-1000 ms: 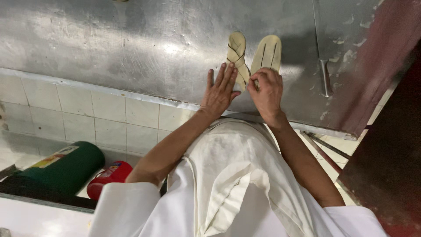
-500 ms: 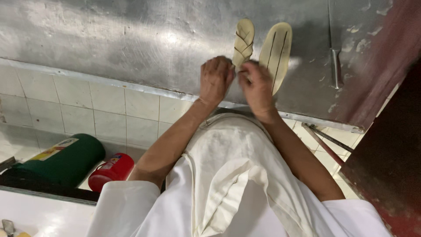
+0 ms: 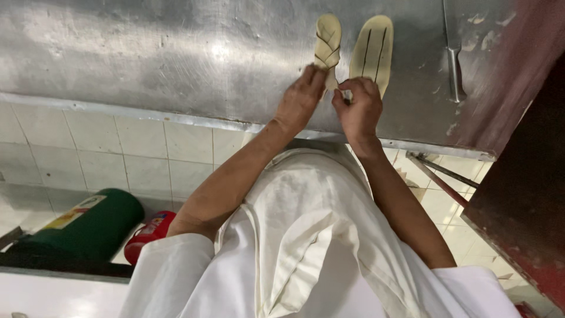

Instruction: The person braids flat strips of dough into intricate shapes by hand on a metal work surface, then picks up a metal tray and places the shaped dough onto it one by one.

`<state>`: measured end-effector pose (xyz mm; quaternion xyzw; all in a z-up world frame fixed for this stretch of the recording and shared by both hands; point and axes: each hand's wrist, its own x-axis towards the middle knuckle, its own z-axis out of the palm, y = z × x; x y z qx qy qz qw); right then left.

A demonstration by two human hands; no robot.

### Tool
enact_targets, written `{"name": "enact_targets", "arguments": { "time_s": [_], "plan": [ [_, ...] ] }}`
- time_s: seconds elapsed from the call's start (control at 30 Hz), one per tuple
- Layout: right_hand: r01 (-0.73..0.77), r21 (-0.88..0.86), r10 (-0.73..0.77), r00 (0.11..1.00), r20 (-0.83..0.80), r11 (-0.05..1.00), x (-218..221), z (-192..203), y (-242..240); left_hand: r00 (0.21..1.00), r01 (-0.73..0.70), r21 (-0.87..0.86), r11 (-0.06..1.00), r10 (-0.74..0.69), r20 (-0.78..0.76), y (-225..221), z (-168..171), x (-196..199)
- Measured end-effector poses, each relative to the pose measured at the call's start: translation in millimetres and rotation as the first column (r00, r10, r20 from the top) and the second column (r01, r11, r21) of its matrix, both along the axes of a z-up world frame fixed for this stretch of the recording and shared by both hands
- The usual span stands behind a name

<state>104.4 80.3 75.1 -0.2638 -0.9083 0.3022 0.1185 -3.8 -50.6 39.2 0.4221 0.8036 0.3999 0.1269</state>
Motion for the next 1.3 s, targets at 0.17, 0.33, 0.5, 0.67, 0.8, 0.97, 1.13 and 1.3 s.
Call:
{"name": "enact_targets", "arguments": {
  "time_s": [0.17, 0.33, 0.5, 0.67, 0.8, 0.97, 1.13, 1.3],
  "plan": [
    [0.053, -0.180, -0.072, 0.993, -0.098, 0.982, -4.7, -2.2, -19.6, 0.955, -0.191, -0.023, 0.981, 0.191, 0.227, 8.4, -7.0, -11.8],
    [-0.343, 0.356, 0.375, 0.927, -0.025, 0.869, -4.2, 2.0, -46.0, 0.889, -0.176, -0.057, 0.983, 0.184, 0.420, -2.2, -7.2, -23.1],
    [-0.160, 0.306, 0.174, 0.984, -0.021, 0.938, 0.8, 10.2, -36.5, 0.920, -0.107, 0.085, 0.991, 0.066, 0.386, -28.4, -5.7, -21.2],
    [-0.055, 0.069, 0.051, 0.997, 0.062, 0.996, -10.0, 4.5, -23.1, 0.998, 0.057, -0.077, 0.995, -0.056, 0.016, -31.7, -9.6, -8.7],
    [0.025, -0.280, 0.015, 0.990, 0.140, 0.960, -21.8, 7.1, -7.9, 0.998, -0.051, 0.062, 0.997, 0.049, 0.033, -16.4, -13.4, -7.8],
    [-0.192, -0.226, 0.201, 0.979, 0.019, 0.955, -33.7, 13.7, 15.6, 0.959, -0.250, 0.056, 0.967, 0.239, 0.155, 4.8, -2.8, -33.5],
    [-0.559, 0.220, 0.567, 0.823, 0.031, 0.800, -48.2, 7.9, 48.3, 0.935, -0.354, 0.033, 0.935, 0.352, 0.054, 20.0, 26.5, -49.7],
    [-0.579, 0.205, 0.592, 0.806, -0.007, 0.789, -67.8, 1.5, 77.9, 0.967, -0.092, 0.095, 0.991, 0.112, -0.228, 6.2, 43.6, -37.9]
  ]
}}
